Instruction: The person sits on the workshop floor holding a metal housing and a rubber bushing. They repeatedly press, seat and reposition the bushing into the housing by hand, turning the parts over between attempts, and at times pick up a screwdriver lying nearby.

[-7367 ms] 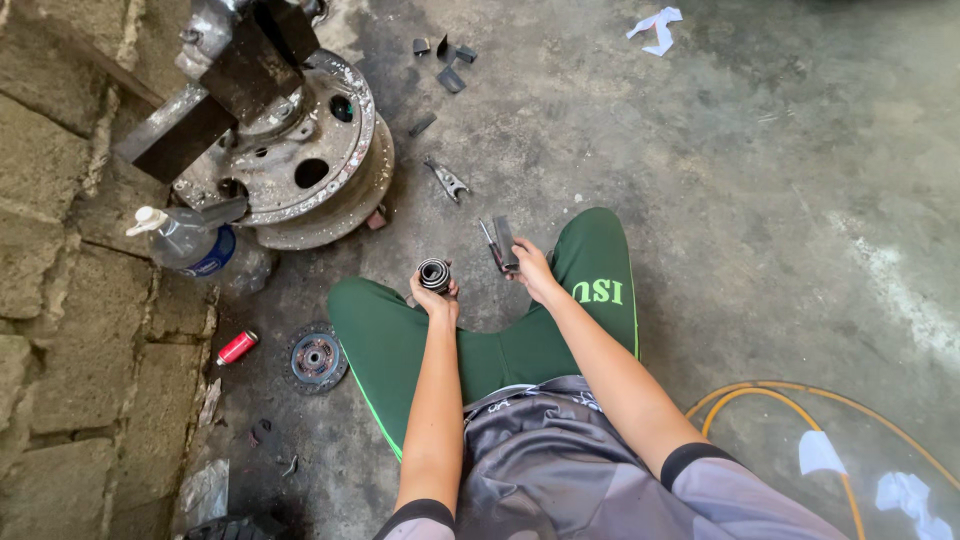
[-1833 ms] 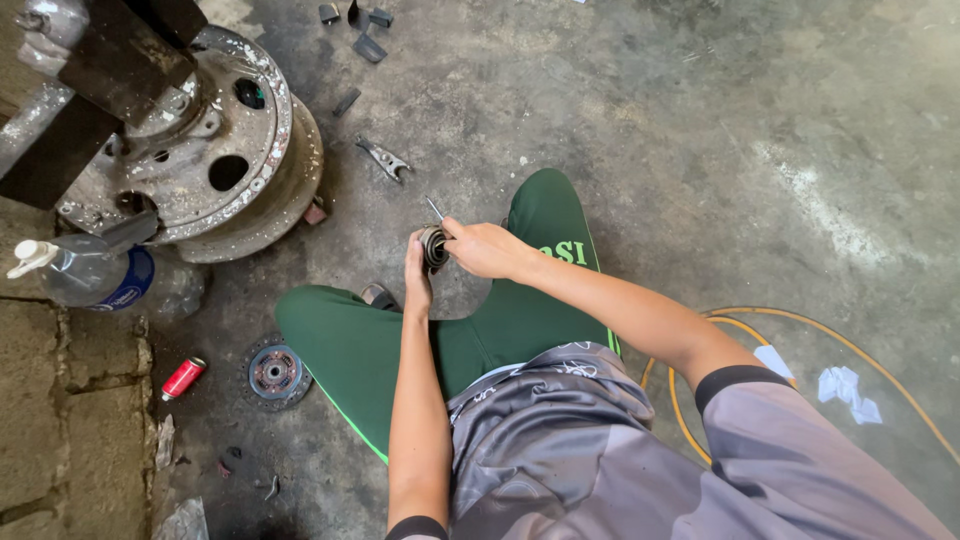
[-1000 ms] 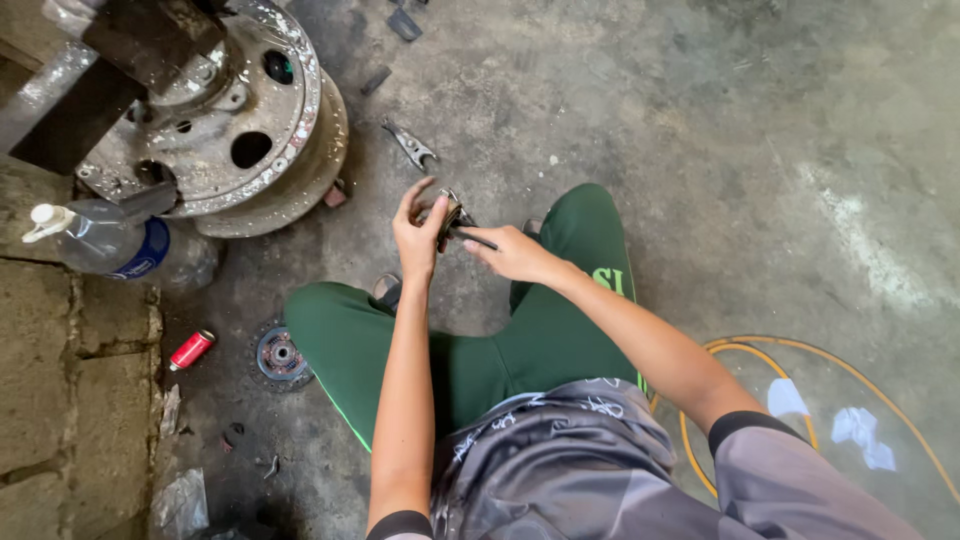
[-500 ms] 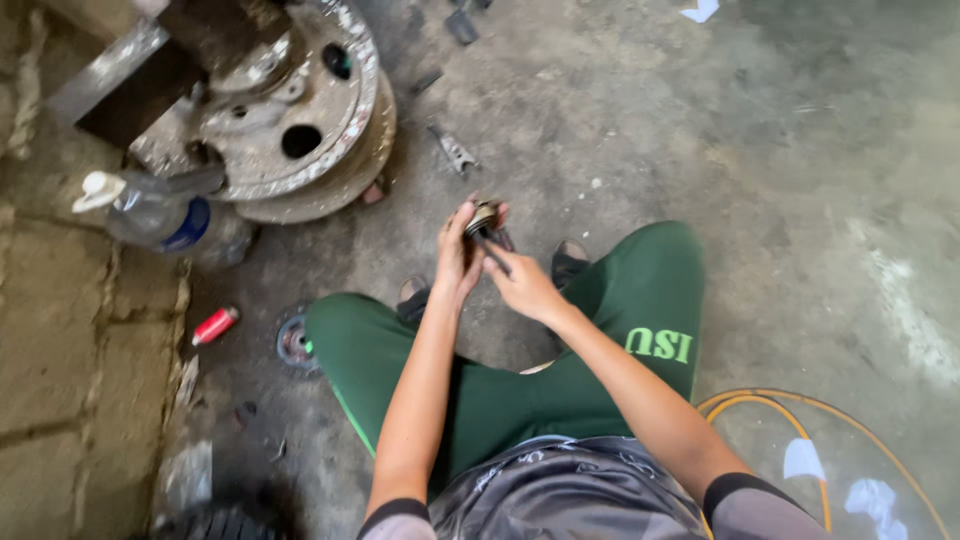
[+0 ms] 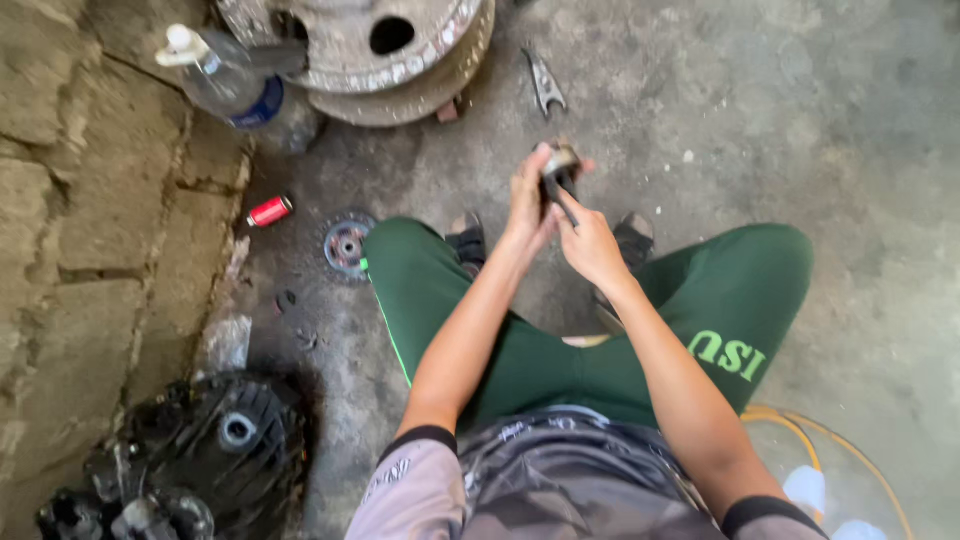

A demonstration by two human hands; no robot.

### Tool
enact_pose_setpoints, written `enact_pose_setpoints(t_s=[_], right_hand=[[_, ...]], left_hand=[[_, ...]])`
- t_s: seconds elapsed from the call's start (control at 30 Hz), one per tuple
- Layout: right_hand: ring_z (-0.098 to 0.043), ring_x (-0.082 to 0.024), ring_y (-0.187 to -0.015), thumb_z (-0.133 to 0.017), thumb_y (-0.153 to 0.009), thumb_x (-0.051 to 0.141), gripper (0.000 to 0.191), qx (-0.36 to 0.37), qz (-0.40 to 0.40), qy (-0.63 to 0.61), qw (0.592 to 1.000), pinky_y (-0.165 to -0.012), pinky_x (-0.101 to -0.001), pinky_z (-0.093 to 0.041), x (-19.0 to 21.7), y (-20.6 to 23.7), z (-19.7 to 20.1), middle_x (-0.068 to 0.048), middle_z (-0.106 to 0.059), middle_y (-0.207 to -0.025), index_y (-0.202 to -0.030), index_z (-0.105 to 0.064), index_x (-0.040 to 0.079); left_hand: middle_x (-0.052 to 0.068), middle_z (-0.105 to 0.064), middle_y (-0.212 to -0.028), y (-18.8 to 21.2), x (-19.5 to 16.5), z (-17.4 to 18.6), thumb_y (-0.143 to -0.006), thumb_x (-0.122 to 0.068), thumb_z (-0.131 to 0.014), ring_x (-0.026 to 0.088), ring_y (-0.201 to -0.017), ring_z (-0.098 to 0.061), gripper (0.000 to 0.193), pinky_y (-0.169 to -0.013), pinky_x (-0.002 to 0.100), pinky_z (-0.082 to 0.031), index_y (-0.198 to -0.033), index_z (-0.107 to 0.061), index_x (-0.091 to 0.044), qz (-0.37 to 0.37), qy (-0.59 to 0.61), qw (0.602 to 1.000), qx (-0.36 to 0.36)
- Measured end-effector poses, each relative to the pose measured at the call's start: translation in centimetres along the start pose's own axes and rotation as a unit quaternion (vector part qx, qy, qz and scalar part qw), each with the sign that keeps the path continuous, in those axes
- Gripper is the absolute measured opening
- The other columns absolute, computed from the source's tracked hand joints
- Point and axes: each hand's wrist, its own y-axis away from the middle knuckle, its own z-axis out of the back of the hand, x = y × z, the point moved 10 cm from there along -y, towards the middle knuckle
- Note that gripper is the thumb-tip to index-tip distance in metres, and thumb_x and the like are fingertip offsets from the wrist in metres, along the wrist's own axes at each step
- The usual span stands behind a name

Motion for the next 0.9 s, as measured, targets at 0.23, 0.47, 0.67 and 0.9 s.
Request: enact_pose_setpoints(t_s=[0.23,0.47,0.67,0.9], right_hand=[[-0.068,-0.045,-0.076,-0.055,-0.105,0.030,0.038,0.000,-0.026,0.009,1.000,-0.068,-0.0477,-0.052,-1.2,-0.9,-0.5,-0.029,-0.067,-0.078,-0.134,-0.065,0.007],[-0.063,-0.029,-0.068,-0.056,-0.110,0.027,0.031,-0.004,0.015,-0.097,0.995,-0.060,-0.0400,-0.049,-0.7,-1.3,-1.2,-0.018,-0.063,-0.077,-0.124,-0.064,0.001],[-0.041,-0.007,-0.045,-0.051,-0.108,0.023,0.020,0.080,-0.161,-0.335,0.925,-0.042,-0.0266,-0.033,-1.9,-0.5,-3.8,0.003,-0.046,-0.062,-0.095,-0.058,0.009],[-0.042,-0.009,-0.047,-0.053,-0.108,0.021,0.023,0.090,-0.162,-0.381,0.906,-0.043,-0.0286,-0.034,-1.2,-0.7,-4.1,0.002,-0.045,-0.066,-0.090,-0.053,0.007]], left_hand=[[0.024,-0.070,-0.108,-0.1,-0.1,-0.2,-0.102,-0.032,-0.066,0.038,-0.106,-0.073,0.048,-0.088,0.041,-0.061,-0.123,-0.058,0.010,0.025,-0.054,0.998,0.012],[0.024,-0.069,-0.109,0.0,0.1,0.2,-0.104,-0.034,-0.062,0.039,-0.108,-0.072,0.048,-0.084,0.040,-0.062,-0.126,-0.058,0.009,0.031,-0.006,0.999,0.028],[0.025,-0.070,-0.111,0.0,-0.3,-0.2,-0.105,-0.037,-0.060,0.039,-0.106,-0.070,0.050,-0.078,0.038,-0.062,-0.129,-0.057,0.006,0.019,-0.009,0.999,0.043],[0.022,-0.070,-0.111,0.6,-1.5,-0.3,-0.101,-0.042,-0.060,0.039,-0.111,-0.069,0.058,-0.084,0.039,-0.065,-0.137,-0.054,0.004,-0.001,-0.010,1.000,0.019]])
